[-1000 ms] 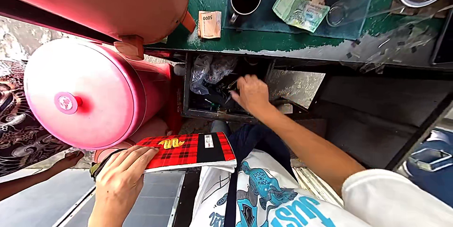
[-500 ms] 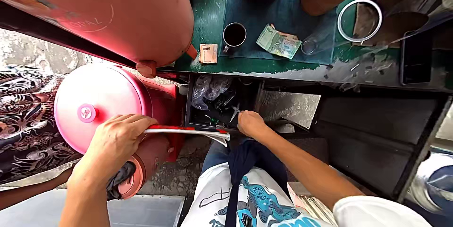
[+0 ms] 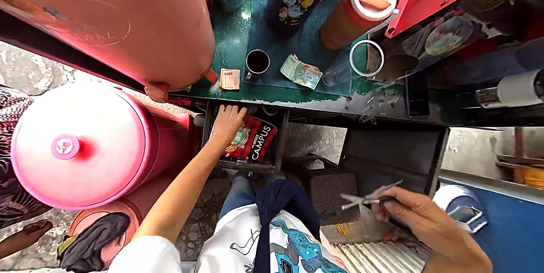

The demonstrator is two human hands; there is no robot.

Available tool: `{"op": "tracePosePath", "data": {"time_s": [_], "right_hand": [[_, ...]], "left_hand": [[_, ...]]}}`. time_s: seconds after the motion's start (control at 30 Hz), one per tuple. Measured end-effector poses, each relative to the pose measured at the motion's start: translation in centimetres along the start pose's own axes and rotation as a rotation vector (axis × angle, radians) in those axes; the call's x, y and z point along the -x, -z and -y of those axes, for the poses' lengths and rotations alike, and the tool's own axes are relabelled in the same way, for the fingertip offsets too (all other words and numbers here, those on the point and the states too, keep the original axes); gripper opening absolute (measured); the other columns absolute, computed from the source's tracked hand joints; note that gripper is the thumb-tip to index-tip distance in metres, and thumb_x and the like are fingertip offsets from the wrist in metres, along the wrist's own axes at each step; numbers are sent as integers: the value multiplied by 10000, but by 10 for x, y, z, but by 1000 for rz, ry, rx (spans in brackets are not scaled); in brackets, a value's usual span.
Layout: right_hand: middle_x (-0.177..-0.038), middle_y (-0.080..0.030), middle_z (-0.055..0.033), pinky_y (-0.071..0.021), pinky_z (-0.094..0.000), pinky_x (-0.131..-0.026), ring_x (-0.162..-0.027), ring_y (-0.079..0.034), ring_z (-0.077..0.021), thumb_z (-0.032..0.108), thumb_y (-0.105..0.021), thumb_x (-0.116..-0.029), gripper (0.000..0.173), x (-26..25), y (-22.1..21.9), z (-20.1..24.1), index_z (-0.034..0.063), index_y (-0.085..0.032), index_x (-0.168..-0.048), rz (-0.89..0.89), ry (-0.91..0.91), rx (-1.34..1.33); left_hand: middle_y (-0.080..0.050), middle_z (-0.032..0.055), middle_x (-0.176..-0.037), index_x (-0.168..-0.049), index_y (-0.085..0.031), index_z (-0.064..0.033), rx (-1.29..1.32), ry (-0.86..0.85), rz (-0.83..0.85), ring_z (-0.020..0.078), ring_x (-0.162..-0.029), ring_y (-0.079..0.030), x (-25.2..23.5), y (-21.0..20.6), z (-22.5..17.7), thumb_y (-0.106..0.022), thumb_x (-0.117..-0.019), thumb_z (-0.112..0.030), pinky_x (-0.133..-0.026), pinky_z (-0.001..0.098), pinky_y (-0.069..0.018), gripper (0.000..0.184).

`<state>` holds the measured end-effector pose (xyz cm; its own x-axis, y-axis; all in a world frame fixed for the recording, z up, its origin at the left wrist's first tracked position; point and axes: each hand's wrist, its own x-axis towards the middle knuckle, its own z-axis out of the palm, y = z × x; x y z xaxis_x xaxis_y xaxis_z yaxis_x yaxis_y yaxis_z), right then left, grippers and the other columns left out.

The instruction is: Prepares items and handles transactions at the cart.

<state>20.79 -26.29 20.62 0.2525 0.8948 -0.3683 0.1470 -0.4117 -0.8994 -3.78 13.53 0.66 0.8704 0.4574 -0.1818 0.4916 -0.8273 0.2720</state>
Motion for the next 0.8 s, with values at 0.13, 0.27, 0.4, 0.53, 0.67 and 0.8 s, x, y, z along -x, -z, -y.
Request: {"op": "tracePosePath", "data": {"time_s": [0.13, 0.27, 0.4, 0.53, 0.67, 0.8], "right_hand": [[-1109, -727, -7, -612, -310, -838, -974, -705, -140, 378, -548, -1064, 272, 4, -50, -31, 198, -749, -1100, 139, 99, -455], [-1237, -711, -102, -582, -442, -971, -1126, -691, -275, 347, -579, -1047, 265, -11, -104, -43, 164, -749, -1136, 201, 111, -936], [-1223, -724, -138, -586, -445, -976, -1107, -713, -283, 269, -549, -1070, 270, -26, -114, -20, 115, -726, -1204, 293, 102, -1039], [-1046, -741, 3, -579, -264, -842, -936, -688, -61, 279, -553, -1070, 267, -27, -113, 1, 102, -726, -1170, 323, 81, -761], [-1069, -720, -39, -629, -337, -816, -916, -723, -136, 144, -608, -1031, 228, -32, -108, 22, 82, -615, -1250, 284, -8, -748], [-939, -691, -34, -629, -317, -714, -792, -714, -136, 85, -702, -951, 195, -43, -94, 28, 89, -543, -1064, 305, -29, -636]], "left_hand": [[-697, 152, -1225, -1194, -714, -61, 370, 315, -271, 319, -1167, -657, 136, -12, -44, -701, -935, -230, -1008, 547, -510, 309], [-583, 317, -1288, -1505, -279, 81, 1389, 1205, -88, 342, -1036, -697, 185, -14, -88, -667, -995, -201, -879, 456, -601, 700], [-593, 184, -1048, -1266, -475, 119, 1655, 1407, -335, 203, -825, -678, 141, 0, -87, -515, -1038, -104, -765, 340, -606, 322], [-580, 186, -1039, -1235, -462, 119, 1627, 1331, -430, 199, -822, -685, 139, 10, -87, -439, -1048, -63, -768, 340, -613, 262], [-606, 156, -1010, -1263, -461, 113, 1672, 1170, -499, 187, -817, -701, 121, 11, -84, -424, -1041, -37, -779, 338, -623, 270], [-561, 171, -1190, -1472, -298, 84, 1770, 973, -566, 202, -977, -684, 77, 8, -83, -402, -1047, -55, -905, 368, -587, 459]]}}
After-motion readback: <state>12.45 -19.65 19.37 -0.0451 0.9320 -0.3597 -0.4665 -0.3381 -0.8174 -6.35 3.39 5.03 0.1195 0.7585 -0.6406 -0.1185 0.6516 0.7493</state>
